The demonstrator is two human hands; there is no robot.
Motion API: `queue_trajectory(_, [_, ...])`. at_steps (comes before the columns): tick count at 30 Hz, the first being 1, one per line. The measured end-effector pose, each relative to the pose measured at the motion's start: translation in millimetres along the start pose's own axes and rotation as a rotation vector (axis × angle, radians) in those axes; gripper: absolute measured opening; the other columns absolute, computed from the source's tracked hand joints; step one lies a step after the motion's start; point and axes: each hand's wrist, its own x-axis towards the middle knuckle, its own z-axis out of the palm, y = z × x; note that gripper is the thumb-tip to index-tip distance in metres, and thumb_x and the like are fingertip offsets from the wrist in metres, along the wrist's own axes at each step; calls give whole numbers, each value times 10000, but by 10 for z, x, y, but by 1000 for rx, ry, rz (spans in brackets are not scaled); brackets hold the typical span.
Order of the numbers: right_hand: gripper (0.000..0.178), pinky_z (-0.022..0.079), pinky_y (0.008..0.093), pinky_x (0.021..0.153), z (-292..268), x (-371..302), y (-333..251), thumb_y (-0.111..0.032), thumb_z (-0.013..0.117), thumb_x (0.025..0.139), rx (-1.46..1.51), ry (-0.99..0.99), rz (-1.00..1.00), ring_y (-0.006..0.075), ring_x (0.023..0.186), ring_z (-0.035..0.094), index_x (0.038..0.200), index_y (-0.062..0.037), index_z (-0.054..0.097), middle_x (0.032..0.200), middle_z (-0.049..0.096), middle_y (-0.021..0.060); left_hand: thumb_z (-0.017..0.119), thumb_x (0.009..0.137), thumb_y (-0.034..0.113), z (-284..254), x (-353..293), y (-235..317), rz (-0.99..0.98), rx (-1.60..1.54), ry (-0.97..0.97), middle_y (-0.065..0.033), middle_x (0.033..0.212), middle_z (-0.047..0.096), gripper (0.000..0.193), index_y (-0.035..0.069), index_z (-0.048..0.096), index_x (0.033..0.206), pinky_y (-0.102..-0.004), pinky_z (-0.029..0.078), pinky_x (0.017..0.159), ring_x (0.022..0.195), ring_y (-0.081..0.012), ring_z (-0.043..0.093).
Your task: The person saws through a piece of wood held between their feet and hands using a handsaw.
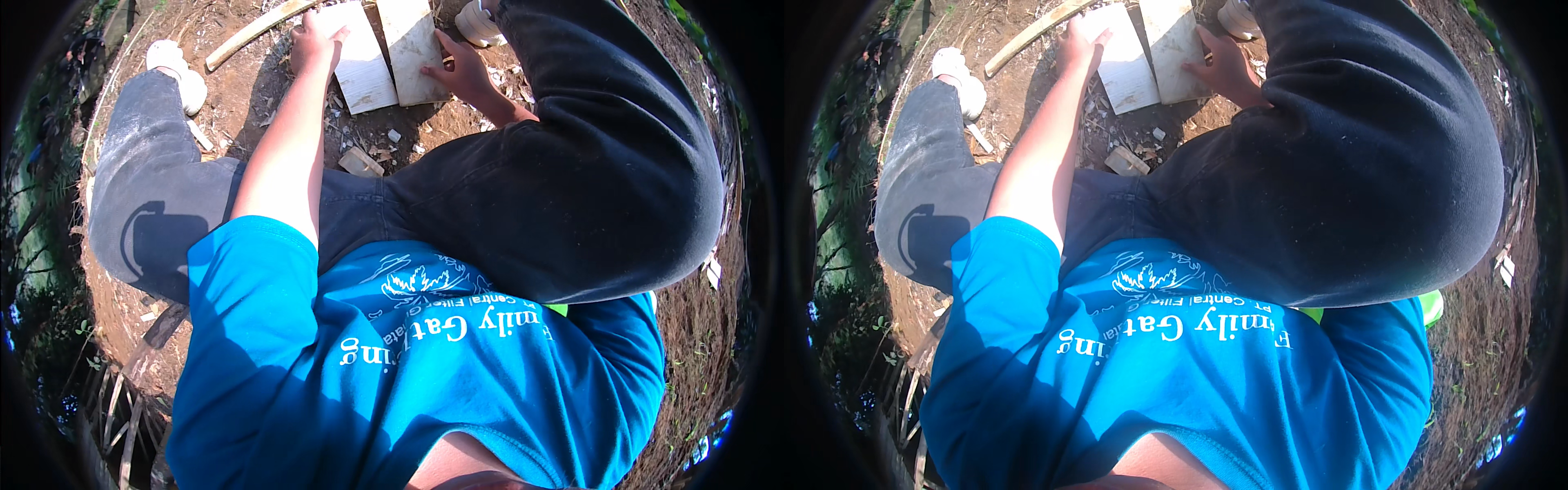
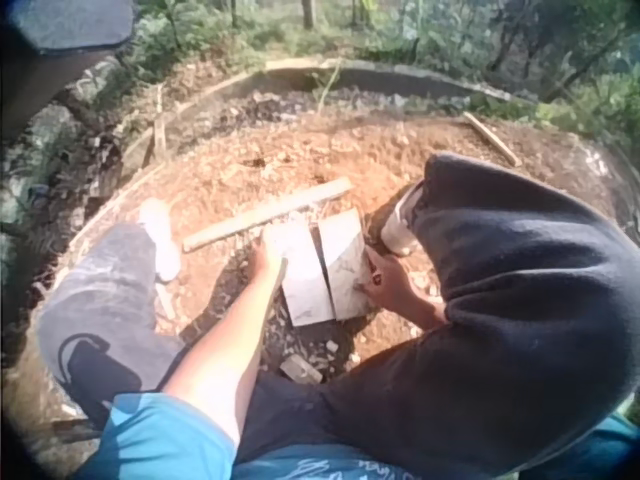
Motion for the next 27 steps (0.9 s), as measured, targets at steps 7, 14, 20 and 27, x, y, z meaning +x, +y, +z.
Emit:
queue_trajectory(7, [778, 584, 338, 737, 80, -26, 15, -309, 854, 856, -3, 86, -10, 238, 836, 702, 1469, 28, 513, 1109, 627, 207, 850, 688, 544, -168, -445, 459, -30, 72, -105, -239, 1340, 428, 1222, -24, 168, 1528, -495, 574, 942, 1186, -398, 619])
queue_trajectory(14, [762, 555, 307, 770, -28, 80, -80, -274, 855, 853, 147, -33, 41, 202, 909, 647, 1468, 35, 526, 1077, 621, 155, 874, 638, 528, 38, -293, 357, -39, -6, -135, -217, 1373, 345, 1293, 85, 132, 1599, -469, 542, 988, 1238, -403, 547])
queue_trajectory(20, [731, 565, 316, 850, -118, 232, 81, -209, 834, 881, 147, -95, 22, 179, 967, 663, 1486, 29, 500, 1123, 657, 131, 784, 773, 488, 65, -186, 264, -134, -143, -157, -307, 1462, 390, 1025, 39, 241, 1517, -516, 496, 1050, 1298, -433, 542])
queue_trajectory(27, [587, 557, 326, 929, -2, 187, 34, -188, 767, 947, 368, -15, 228, 162, 1062, 664, 1429, 47, 530, 1168, 691, 116, 689, 882, 426, 43, -246, 164, -279, -319, -81, -200, 1169, 721, 514, 19, 638, 1192, -463, 500, 1016, 1126, -346, 689])
